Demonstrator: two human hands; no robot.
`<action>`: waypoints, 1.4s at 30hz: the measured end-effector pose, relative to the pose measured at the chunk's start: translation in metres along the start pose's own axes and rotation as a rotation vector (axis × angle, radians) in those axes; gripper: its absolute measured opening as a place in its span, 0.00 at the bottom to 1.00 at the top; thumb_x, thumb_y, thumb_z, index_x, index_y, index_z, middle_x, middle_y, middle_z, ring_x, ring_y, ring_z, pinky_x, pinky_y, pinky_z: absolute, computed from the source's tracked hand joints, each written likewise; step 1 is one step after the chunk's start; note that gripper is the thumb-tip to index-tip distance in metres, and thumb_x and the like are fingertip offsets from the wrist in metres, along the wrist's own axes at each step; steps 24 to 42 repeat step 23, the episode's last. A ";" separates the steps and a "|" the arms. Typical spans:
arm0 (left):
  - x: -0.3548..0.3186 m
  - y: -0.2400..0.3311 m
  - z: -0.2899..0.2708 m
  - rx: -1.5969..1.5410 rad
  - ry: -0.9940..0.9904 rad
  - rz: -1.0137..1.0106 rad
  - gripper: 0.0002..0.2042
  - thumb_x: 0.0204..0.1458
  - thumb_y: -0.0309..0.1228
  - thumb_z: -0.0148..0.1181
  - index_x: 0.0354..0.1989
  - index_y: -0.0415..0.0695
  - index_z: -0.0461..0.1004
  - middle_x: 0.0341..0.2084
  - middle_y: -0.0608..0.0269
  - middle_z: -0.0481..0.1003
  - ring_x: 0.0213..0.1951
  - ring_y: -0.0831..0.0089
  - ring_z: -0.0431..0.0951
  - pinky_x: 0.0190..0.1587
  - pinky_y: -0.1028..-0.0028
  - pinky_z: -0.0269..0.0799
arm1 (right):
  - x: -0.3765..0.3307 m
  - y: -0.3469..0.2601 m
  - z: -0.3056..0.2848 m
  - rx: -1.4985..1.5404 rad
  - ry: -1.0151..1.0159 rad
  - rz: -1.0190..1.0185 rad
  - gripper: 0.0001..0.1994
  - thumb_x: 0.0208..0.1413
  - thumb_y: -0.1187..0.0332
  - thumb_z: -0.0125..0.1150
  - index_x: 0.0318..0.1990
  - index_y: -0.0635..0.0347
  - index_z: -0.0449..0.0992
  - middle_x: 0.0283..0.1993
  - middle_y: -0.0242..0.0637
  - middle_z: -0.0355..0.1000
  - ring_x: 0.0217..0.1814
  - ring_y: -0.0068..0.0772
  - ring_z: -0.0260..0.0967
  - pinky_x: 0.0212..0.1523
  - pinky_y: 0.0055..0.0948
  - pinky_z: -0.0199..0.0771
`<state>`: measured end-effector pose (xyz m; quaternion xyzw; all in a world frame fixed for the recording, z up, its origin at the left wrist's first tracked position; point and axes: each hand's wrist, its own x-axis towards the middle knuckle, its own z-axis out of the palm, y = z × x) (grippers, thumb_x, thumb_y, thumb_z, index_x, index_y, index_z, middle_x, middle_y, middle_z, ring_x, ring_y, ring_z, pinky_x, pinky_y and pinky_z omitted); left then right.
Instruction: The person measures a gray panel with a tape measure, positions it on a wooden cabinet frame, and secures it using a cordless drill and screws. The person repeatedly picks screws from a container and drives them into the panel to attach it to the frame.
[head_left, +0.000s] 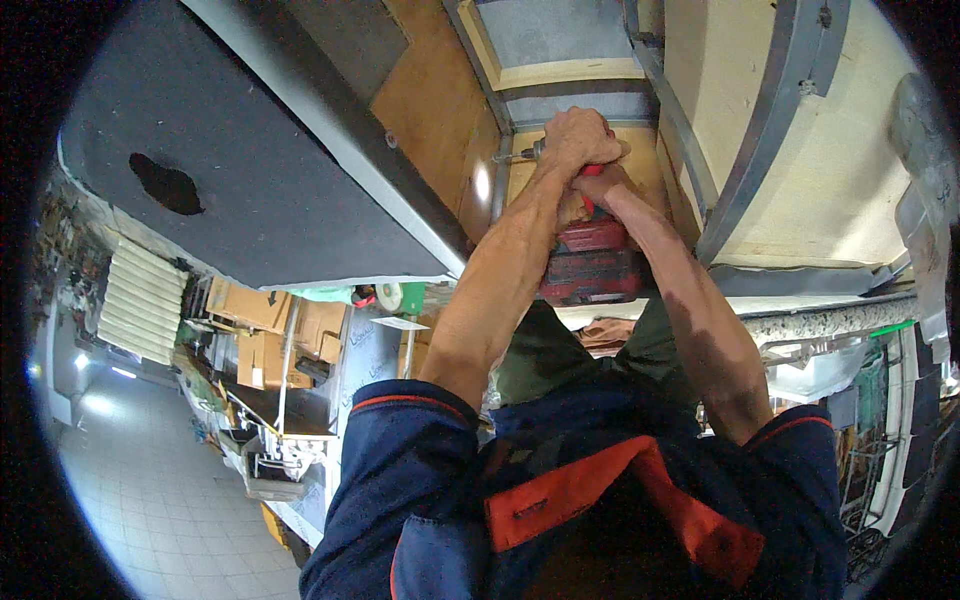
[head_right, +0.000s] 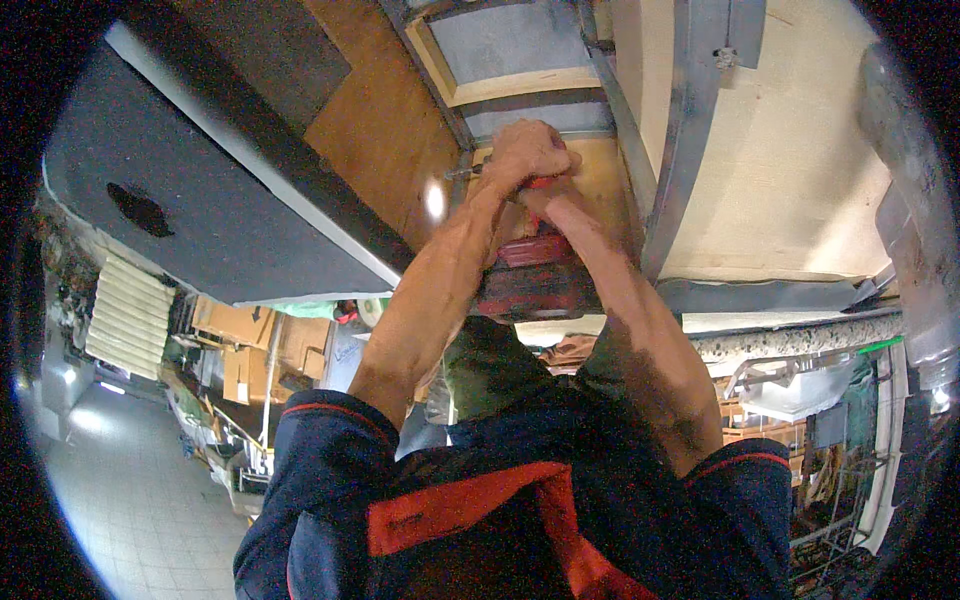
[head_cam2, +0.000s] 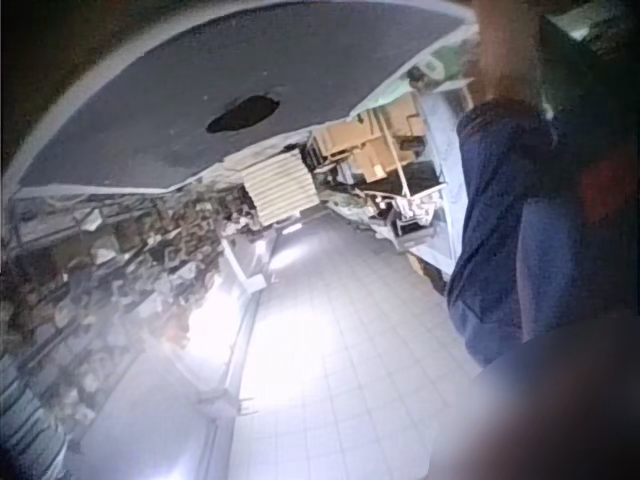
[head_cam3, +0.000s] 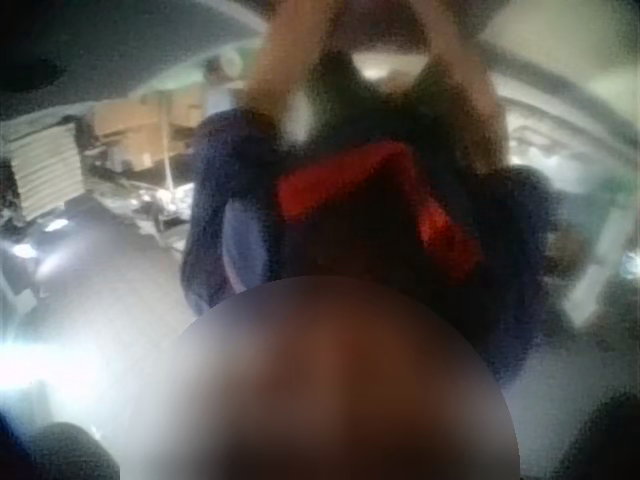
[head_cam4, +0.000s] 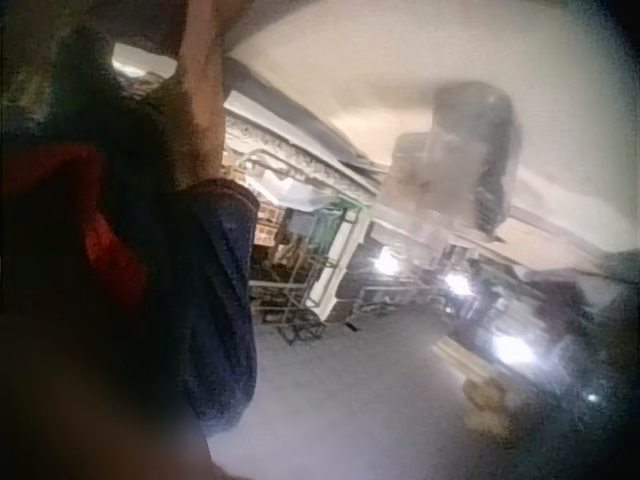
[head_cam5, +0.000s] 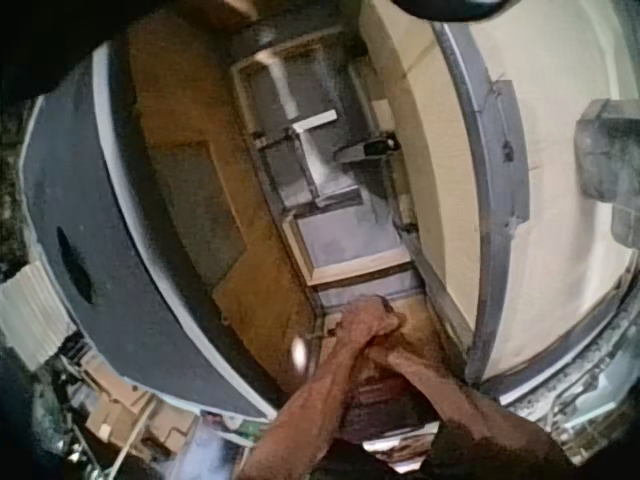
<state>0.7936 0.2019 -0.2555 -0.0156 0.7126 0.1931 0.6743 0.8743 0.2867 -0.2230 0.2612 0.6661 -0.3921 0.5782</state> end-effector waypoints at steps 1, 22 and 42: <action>-0.002 0.001 0.002 0.000 0.010 -0.013 0.25 0.34 0.55 0.66 0.41 0.57 0.85 0.43 0.53 0.81 0.48 0.53 0.80 0.52 0.59 0.75 | -0.005 0.001 0.002 0.018 0.033 0.044 0.25 0.52 0.49 0.61 0.53 0.53 0.77 0.54 0.45 0.76 0.55 0.44 0.75 0.53 0.42 0.74; -0.007 0.002 -0.007 0.013 -0.051 -0.054 0.22 0.41 0.51 0.61 0.43 0.54 0.85 0.46 0.50 0.80 0.50 0.50 0.79 0.56 0.59 0.73 | -0.002 0.002 0.009 -0.064 -0.044 0.078 0.25 0.51 0.55 0.64 0.55 0.56 0.75 0.55 0.48 0.75 0.56 0.40 0.74 0.54 0.37 0.74; -0.007 0.001 -0.002 0.009 -0.063 -0.058 0.22 0.42 0.51 0.61 0.43 0.54 0.85 0.46 0.50 0.80 0.50 0.50 0.79 0.56 0.59 0.73 | -0.003 0.008 0.011 -0.057 -0.043 0.065 0.25 0.51 0.55 0.64 0.55 0.56 0.75 0.55 0.48 0.75 0.56 0.40 0.74 0.54 0.37 0.74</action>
